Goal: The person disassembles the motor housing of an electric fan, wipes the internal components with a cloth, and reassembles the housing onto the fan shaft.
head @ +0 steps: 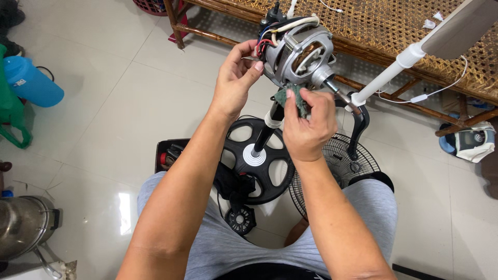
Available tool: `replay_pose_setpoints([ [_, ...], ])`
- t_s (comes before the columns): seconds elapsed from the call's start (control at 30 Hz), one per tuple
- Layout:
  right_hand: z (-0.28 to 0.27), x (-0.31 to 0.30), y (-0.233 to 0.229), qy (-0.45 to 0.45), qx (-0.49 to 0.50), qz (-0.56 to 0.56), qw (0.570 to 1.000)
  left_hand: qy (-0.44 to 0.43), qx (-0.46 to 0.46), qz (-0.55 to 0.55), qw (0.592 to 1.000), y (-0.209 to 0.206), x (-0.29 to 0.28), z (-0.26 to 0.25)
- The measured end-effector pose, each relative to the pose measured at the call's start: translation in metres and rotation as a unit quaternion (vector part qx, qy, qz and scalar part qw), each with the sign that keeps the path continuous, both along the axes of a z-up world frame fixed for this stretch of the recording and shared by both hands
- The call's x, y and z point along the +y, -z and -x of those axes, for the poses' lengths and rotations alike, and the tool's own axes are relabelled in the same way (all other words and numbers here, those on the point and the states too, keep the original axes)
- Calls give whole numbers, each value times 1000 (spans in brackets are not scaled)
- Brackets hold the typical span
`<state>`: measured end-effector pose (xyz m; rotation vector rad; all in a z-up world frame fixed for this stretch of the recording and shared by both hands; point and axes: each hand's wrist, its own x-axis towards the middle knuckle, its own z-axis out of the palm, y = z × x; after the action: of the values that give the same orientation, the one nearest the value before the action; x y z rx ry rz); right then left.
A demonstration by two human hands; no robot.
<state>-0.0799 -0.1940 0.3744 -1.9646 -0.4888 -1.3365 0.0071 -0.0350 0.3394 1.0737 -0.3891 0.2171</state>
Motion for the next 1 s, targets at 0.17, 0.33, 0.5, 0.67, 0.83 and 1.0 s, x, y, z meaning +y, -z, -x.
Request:
replay_pose_setpoints([
  [0.17, -3, -8, -2, 35, 28, -15, 999, -121, -29, -106, 986, -8, -3, 11],
  [0.33, 0, -2, 4, 33, 19, -10, 999, -135, -78, -128, 979, -13, 0, 21],
  [0.5, -4, -4, 11, -130, 130, -196, 963, -113, -52, -100, 987, -11, 0, 17],
  [0.67, -3, -19, 9, -199, 173, -230, 937, -119, -56, -103, 986, -9, -6, 14],
  [0.83, 0, -13, 6, 39, 95, -35, 994, -126, -58, -104, 985, -7, -4, 18],
  [1.0, -5, -3, 10, -116, 147, -181, 965, -127, -52, -105, 985, -7, -2, 19],
])
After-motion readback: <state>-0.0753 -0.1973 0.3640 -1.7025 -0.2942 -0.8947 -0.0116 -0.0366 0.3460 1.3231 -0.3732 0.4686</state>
